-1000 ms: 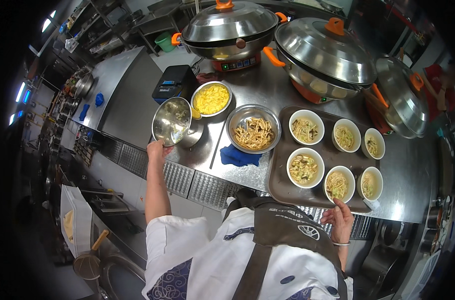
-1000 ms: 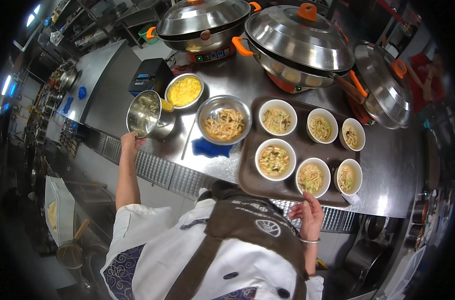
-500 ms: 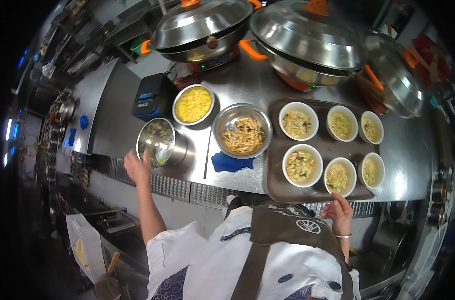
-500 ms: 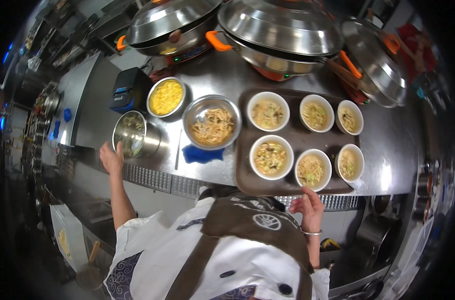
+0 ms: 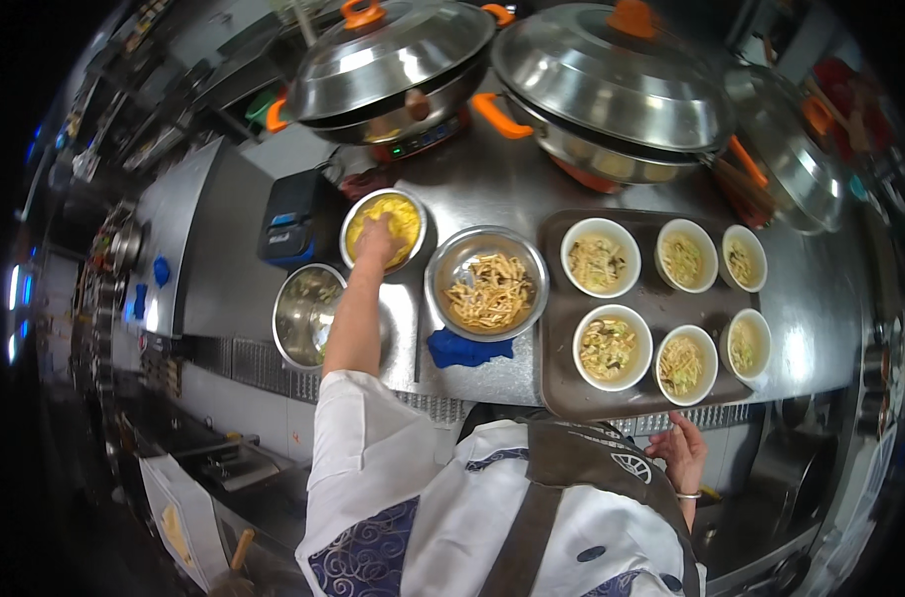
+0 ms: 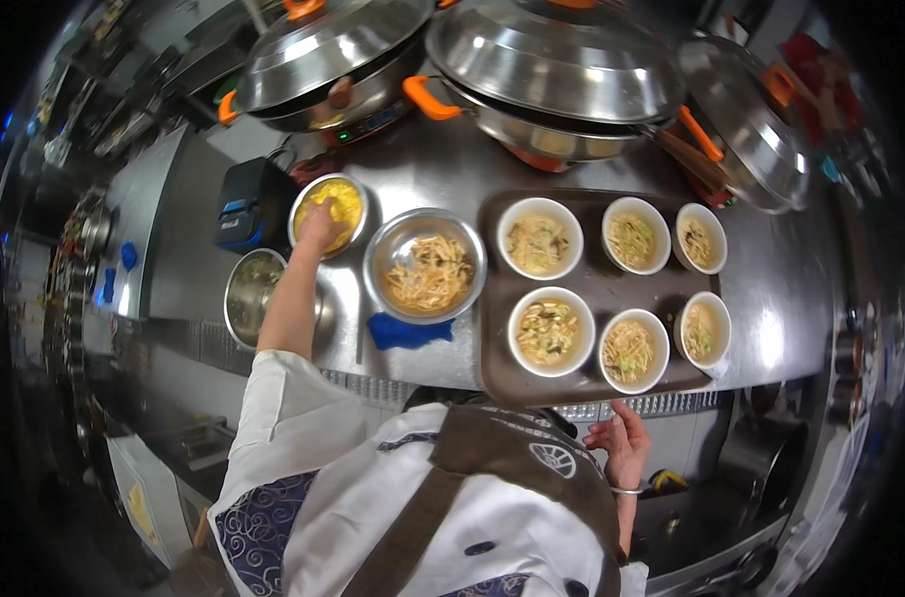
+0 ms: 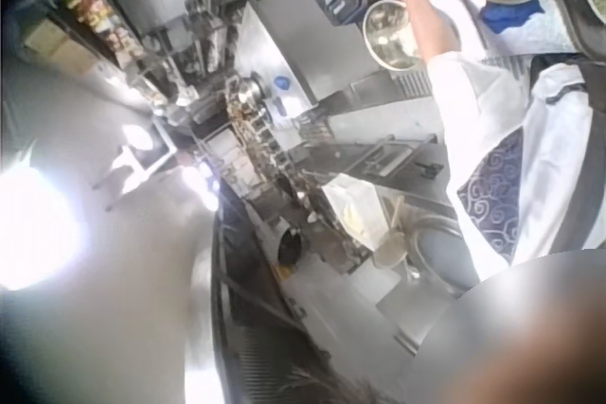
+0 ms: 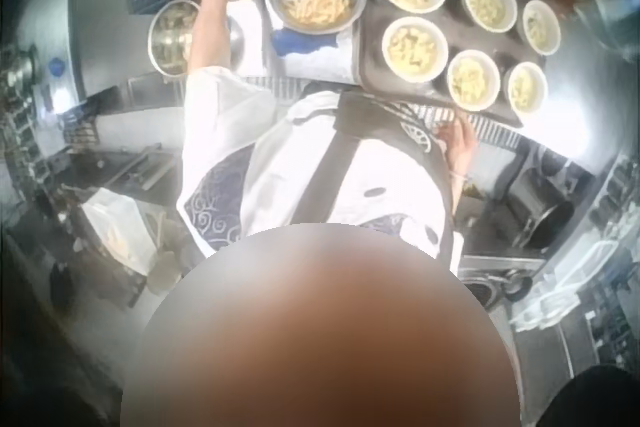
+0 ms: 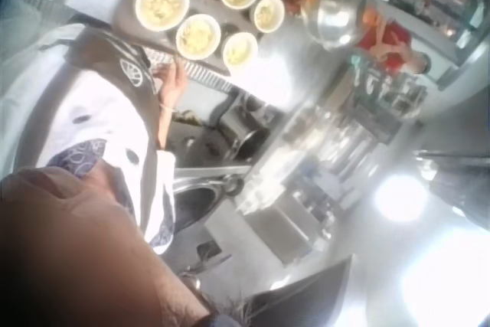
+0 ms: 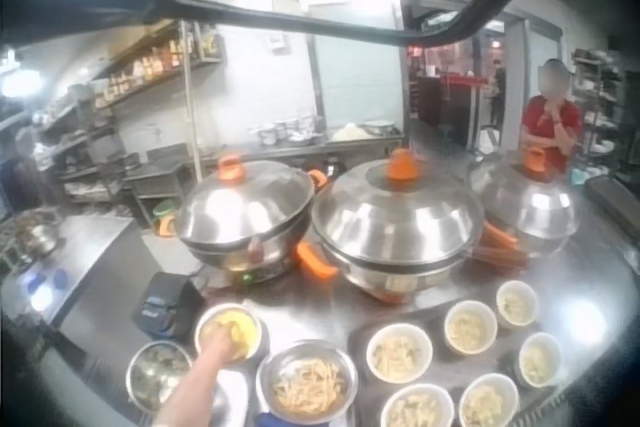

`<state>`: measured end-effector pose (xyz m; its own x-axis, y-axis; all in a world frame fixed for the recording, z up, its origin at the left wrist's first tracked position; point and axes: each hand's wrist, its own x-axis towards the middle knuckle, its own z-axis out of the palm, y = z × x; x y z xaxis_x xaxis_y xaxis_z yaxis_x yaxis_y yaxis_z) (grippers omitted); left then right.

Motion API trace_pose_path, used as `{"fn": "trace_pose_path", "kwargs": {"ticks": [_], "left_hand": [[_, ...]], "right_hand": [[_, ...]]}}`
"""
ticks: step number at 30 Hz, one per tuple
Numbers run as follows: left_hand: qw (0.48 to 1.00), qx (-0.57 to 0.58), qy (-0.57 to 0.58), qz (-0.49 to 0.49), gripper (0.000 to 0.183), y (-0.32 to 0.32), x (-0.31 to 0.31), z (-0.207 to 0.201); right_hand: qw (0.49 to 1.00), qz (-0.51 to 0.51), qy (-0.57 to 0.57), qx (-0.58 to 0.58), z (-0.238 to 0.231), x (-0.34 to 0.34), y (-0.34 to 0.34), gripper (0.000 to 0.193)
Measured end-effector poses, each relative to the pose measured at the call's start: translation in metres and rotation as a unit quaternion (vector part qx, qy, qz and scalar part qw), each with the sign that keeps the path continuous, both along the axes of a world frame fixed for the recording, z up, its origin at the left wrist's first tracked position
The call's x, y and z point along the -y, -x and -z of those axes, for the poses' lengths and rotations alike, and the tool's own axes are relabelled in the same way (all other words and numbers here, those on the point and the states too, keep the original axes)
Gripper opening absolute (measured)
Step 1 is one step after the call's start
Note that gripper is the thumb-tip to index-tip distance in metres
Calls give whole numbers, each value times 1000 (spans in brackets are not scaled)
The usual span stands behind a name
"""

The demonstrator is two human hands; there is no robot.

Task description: The person assembles multiple noodle bowls by hand, adding shredded ingredients, chopped vegetables, and scrambled eggs to each bowl. They then use a ladle to pour broth from a large pot into the bowls, completing the assembly process.

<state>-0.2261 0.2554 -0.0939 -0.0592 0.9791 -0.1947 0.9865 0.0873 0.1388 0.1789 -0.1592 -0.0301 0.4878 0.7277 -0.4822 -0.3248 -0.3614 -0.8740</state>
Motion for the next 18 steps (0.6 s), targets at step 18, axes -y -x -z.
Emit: {"fn": "trace_pose_path", "kwargs": {"ticks": [18], "left_hand": [[877,452,-93,-137,12,84,-23,63]], "right_hand": [[1000,-5,9,-11,-2,-4,0,27]]}}
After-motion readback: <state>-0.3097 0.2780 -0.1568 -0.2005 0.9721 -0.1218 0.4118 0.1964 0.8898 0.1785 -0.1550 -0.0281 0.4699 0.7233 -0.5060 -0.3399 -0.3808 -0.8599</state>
